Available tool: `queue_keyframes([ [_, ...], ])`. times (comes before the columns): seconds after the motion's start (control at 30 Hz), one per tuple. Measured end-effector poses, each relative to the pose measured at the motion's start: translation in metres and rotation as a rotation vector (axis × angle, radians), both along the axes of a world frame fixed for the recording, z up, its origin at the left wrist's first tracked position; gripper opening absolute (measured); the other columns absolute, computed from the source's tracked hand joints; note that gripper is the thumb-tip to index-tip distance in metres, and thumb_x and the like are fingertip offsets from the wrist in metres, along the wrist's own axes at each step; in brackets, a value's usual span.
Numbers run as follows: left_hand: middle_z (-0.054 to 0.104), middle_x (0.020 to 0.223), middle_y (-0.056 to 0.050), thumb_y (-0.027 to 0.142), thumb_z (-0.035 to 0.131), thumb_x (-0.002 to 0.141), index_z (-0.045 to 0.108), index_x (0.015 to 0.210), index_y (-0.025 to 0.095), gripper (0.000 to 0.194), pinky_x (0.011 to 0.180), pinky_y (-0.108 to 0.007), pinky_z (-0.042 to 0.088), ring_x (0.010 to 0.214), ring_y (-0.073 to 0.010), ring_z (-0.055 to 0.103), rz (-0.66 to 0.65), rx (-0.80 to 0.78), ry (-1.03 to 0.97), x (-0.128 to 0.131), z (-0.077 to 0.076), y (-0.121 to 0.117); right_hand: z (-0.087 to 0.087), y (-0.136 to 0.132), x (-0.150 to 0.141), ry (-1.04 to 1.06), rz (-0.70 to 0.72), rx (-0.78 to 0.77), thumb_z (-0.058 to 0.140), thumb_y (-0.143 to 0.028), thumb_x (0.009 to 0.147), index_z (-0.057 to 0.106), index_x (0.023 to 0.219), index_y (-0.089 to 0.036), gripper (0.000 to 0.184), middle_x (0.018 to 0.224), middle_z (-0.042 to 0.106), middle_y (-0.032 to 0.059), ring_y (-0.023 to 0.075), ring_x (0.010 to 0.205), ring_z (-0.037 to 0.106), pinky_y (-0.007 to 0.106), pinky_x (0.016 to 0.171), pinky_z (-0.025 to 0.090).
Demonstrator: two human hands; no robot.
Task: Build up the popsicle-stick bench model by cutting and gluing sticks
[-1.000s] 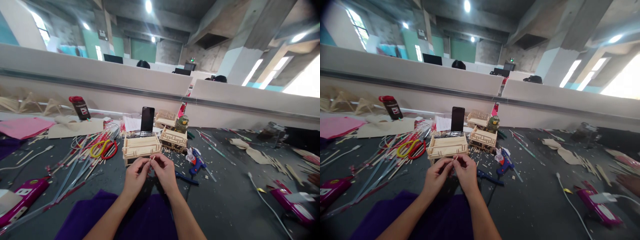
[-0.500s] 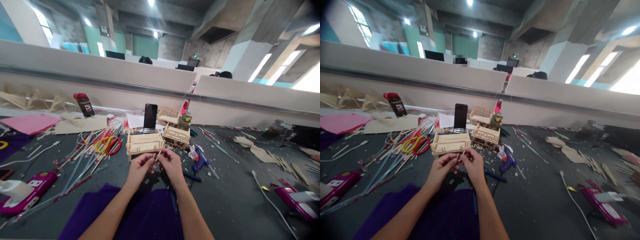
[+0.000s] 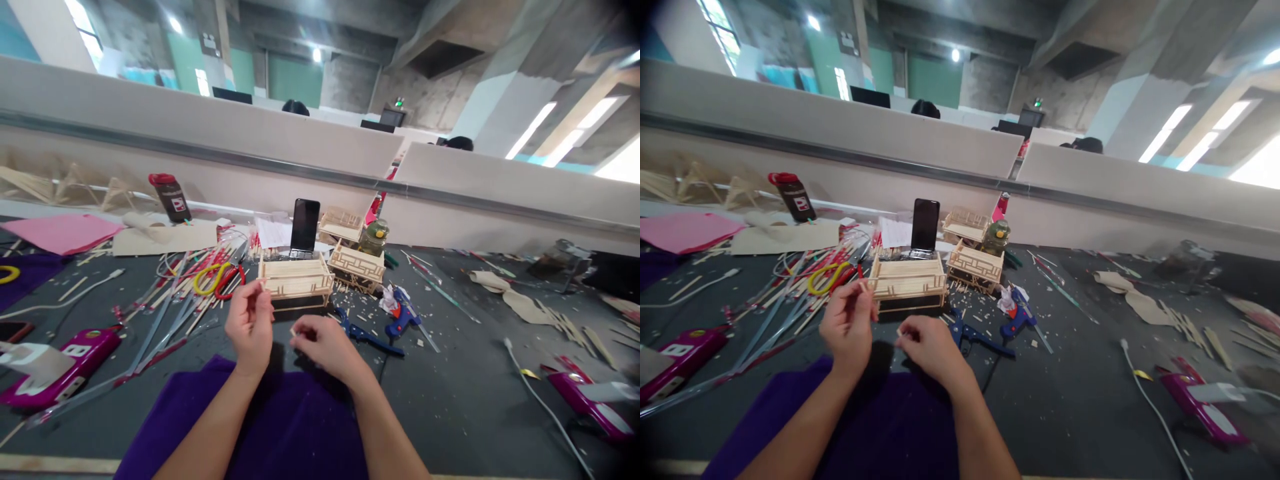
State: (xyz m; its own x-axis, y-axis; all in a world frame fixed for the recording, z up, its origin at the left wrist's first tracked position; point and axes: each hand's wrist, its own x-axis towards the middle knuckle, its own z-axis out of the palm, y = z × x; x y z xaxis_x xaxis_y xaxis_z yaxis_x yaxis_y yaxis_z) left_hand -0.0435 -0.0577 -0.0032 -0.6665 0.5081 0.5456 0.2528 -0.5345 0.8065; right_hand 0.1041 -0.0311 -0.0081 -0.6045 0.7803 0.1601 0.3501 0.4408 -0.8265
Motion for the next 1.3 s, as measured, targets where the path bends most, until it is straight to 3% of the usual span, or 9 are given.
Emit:
queue_keyframes([
  [0.17, 0.059, 0.079, 0.0, 0.03, 0.061, 0.088, 0.064, 0.107, 0.017, 0.023, 0.042, -0.017, 0.04, 0.049, -0.0053, 0.046, 0.016, 0.092, -0.216, -0.012, 0.007, 0.006, -0.007, -0.017, -0.018, -0.339, 0.118, 0.297, 0.062, -0.027, 0.089, 0.073, 0.099, -0.025, 0.015, 0.091, 0.068, 0.0022, 0.015, 0.083, 0.062, 0.022, 0.071, 0.041],
  [0.33, 0.057, 0.08, 0.0, 0.03, 0.061, 0.087, 0.063, 0.107, 0.017, 0.023, 0.042, -0.016, 0.04, 0.05, -0.0049, 0.046, -0.029, 0.065, -0.241, -0.013, 0.008, 0.007, -0.006, -0.013, -0.015, -0.401, 0.104, 0.362, 0.062, -0.031, 0.09, 0.072, 0.097, -0.025, 0.014, 0.091, 0.069, 0.0019, 0.016, 0.085, 0.064, 0.022, 0.072, 0.042],
  [0.5, 0.057, 0.075, 0.001, 0.029, 0.06, 0.088, 0.06, 0.099, 0.017, 0.016, 0.042, -0.016, 0.04, 0.049, -0.0058, 0.047, -0.029, 0.089, -0.225, -0.01, 0.003, 0.007, 0.011, 0.004, 0.014, -0.259, -0.271, 0.3, 0.051, -0.026, 0.095, 0.07, 0.091, -0.024, 0.019, 0.093, 0.072, 0.0012, 0.0155, 0.089, 0.064, 0.022, 0.077, 0.041],
  [0.6, 0.057, 0.077, 0.001, 0.028, 0.057, 0.09, 0.06, 0.1, 0.017, 0.015, 0.044, -0.018, 0.04, 0.05, -0.0066, 0.047, -0.053, 0.057, -0.118, -0.005, -0.001, 0.003, 0.018, 0.017, 0.042, -0.434, -0.537, 0.243, 0.05, -0.029, 0.094, 0.067, 0.086, -0.024, 0.02, 0.086, 0.071, 0.0011, 0.0174, 0.082, 0.064, 0.025, 0.067, 0.037],
  [0.7, 0.06, 0.086, -0.002, 0.025, 0.057, 0.09, 0.06, 0.102, 0.018, 0.014, 0.056, -0.02, 0.046, 0.062, -0.0089, 0.054, -0.079, -0.024, 0.096, 0.003, -0.006, -0.005, 0.018, 0.026, 0.062, -0.597, -0.652, 0.198, 0.049, -0.022, 0.091, 0.066, 0.086, -0.023, 0.018, 0.088, 0.07, 0.0026, 0.018, 0.082, 0.063, 0.026, 0.064, 0.034],
  [0.87, 0.063, 0.092, -0.003, 0.021, 0.058, 0.089, 0.062, 0.103, 0.019, 0.015, 0.072, -0.024, 0.05, 0.081, -0.0143, 0.06, -0.132, -0.111, 0.384, 0.011, -0.012, -0.008, 0.01, 0.03, 0.056, -0.688, -0.628, 0.182, 0.048, -0.022, 0.091, 0.065, 0.088, -0.024, 0.017, 0.091, 0.071, 0.0029, 0.0191, 0.086, 0.064, 0.027, 0.064, 0.033],
  [1.0, 0.064, 0.098, -0.005, 0.024, 0.056, 0.09, 0.062, 0.106, 0.02, 0.017, 0.072, -0.025, 0.05, 0.084, -0.0158, 0.061, -0.164, -0.17, 0.331, 0.011, -0.014, -0.004, 0.007, 0.027, 0.047, -0.778, -0.578, 0.138, 0.051, -0.026, 0.092, 0.064, 0.093, -0.022, 0.014, 0.096, 0.071, 0.006, 0.0219, 0.089, 0.066, 0.028, 0.064, 0.034],
  [1.17, 0.065, 0.101, -0.006, 0.027, 0.056, 0.09, 0.064, 0.105, 0.02, 0.017, 0.07, -0.025, 0.05, 0.081, -0.0161, 0.062, -0.175, -0.197, 0.281, 0.009, -0.014, -0.003, 0.013, 0.019, 0.052, -0.899, -0.482, 0.102, 0.045, -0.009, 0.087, 0.061, 0.1, -0.019, 0.023, 0.1, 0.071, 0.01, 0.0235, 0.095, 0.066, 0.028, 0.064, 0.034],
  [1.3, 0.066, 0.099, -0.006, 0.027, 0.057, 0.09, 0.065, 0.104, 0.02, 0.018, 0.069, -0.025, 0.05, 0.079, -0.0162, 0.062, -0.176, -0.195, 0.3, 0.009, -0.014, -0.003, 0.015, 0.018, 0.057, -0.863, -0.453, 0.065, 0.05, -0.008, 0.084, 0.059, 0.103, -0.019, 0.024, 0.096, 0.071, 0.009, 0.0225, 0.092, 0.066, 0.027, 0.063, 0.032],
])
